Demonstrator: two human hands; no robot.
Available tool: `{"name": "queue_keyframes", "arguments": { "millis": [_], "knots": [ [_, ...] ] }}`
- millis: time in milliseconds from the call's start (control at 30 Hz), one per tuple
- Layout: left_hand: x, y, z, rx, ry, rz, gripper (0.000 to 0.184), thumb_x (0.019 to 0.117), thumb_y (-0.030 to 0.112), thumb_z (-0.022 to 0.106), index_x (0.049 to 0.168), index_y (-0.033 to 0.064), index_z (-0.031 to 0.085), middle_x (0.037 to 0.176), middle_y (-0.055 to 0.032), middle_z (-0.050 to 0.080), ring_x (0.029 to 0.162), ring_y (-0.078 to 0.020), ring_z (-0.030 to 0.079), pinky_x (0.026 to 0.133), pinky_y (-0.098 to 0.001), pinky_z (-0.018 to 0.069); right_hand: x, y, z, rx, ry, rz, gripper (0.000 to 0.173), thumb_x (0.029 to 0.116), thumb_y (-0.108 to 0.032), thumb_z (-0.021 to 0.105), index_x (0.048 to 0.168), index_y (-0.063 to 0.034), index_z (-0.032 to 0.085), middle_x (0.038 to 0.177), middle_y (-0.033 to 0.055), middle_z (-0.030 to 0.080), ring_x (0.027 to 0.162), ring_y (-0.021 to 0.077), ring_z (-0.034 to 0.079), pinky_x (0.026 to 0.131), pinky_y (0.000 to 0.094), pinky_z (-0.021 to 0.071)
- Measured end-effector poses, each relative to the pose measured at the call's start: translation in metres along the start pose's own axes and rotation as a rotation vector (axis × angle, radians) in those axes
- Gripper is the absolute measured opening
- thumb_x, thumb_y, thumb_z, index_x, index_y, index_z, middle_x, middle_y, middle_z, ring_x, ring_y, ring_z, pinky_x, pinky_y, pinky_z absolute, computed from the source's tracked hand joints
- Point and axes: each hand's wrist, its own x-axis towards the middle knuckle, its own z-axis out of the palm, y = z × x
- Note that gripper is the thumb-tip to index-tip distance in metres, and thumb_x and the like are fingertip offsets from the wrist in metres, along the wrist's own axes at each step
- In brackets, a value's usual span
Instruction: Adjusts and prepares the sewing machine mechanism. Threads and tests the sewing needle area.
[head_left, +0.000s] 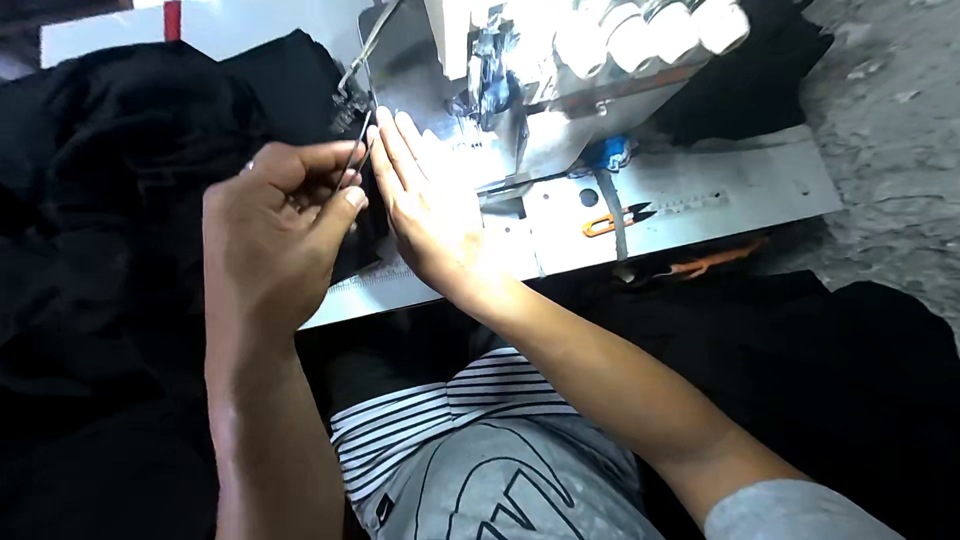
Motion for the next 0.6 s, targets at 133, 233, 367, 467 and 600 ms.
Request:
{"name": "queue_keyframes", "arguments": {
  "millis": [133,233,367,467,600],
  "knots": [
    [0.028,0.011,0.005,0.220,-0.062,0.107,0.025,0.1026,0.022,0.061,0.123,0.0133,0.071,0.107,0.0032,0.074,0.089,0.0009,0.069,0.080,-0.0173,0.0580,-0.024,0.006,-0.016,0.392,0.129,-0.145,0.038,0.0933,0.001,0.055,0.127,-0.0036,0.071,0.141,0.0124,0.064,0.142,0.0262,0.052,0.123,0.0457,0.0334],
    [0.049,0.005,0.021,0.434,-0.034,0.090,0.022,0.1004,0.023,0.061,0.115,0.0147,0.075,0.109,-0.0048,0.072,0.099,-0.0109,0.067,0.089,-0.0307,0.0527,-0.061,0.010,-0.034,0.677,0.100,-0.203,0.025,0.0935,-0.003,0.062,0.112,-0.0068,0.079,0.123,0.0082,0.074,0.127,0.0225,0.064,0.112,0.0403,0.0498],
    [0.076,-0.008,0.044,0.533,-0.012,0.055,0.023,0.0986,0.024,0.060,0.115,0.0191,0.075,0.114,-0.0070,0.068,0.109,-0.0201,0.065,0.092,-0.0429,0.0521,-0.075,0.028,-0.041,0.742,0.095,-0.064,0.022,0.0943,-0.004,0.064,0.110,-0.0070,0.079,0.114,0.0054,0.076,0.094,0.0095,0.072,0.078,0.0262,0.0594],
    [0.083,-0.012,0.054,0.578,-0.050,0.112,0.024,0.0989,0.026,0.059,0.115,0.0191,0.075,0.115,-0.0075,0.069,0.110,-0.0240,0.065,0.091,-0.0478,0.0520,-0.066,0.042,-0.050,0.699,0.162,0.035,0.023,0.0937,-0.002,0.063,0.110,-0.0057,0.079,0.114,0.0065,0.075,0.087,0.0071,0.070,0.071,0.0232,0.0587],
    [0.068,-0.013,0.049,0.561,-0.014,0.177,0.021,0.1015,0.024,0.056,0.110,0.0170,0.075,0.110,-0.0065,0.070,0.107,-0.0208,0.066,0.090,-0.0432,0.0508,-0.044,0.042,-0.058,0.484,0.149,0.155,0.028,0.0956,-0.013,0.066,0.122,-0.0125,0.075,0.140,0.0073,0.064,0.096,0.0136,0.071,0.068,0.0307,0.0583]
  ]
}}
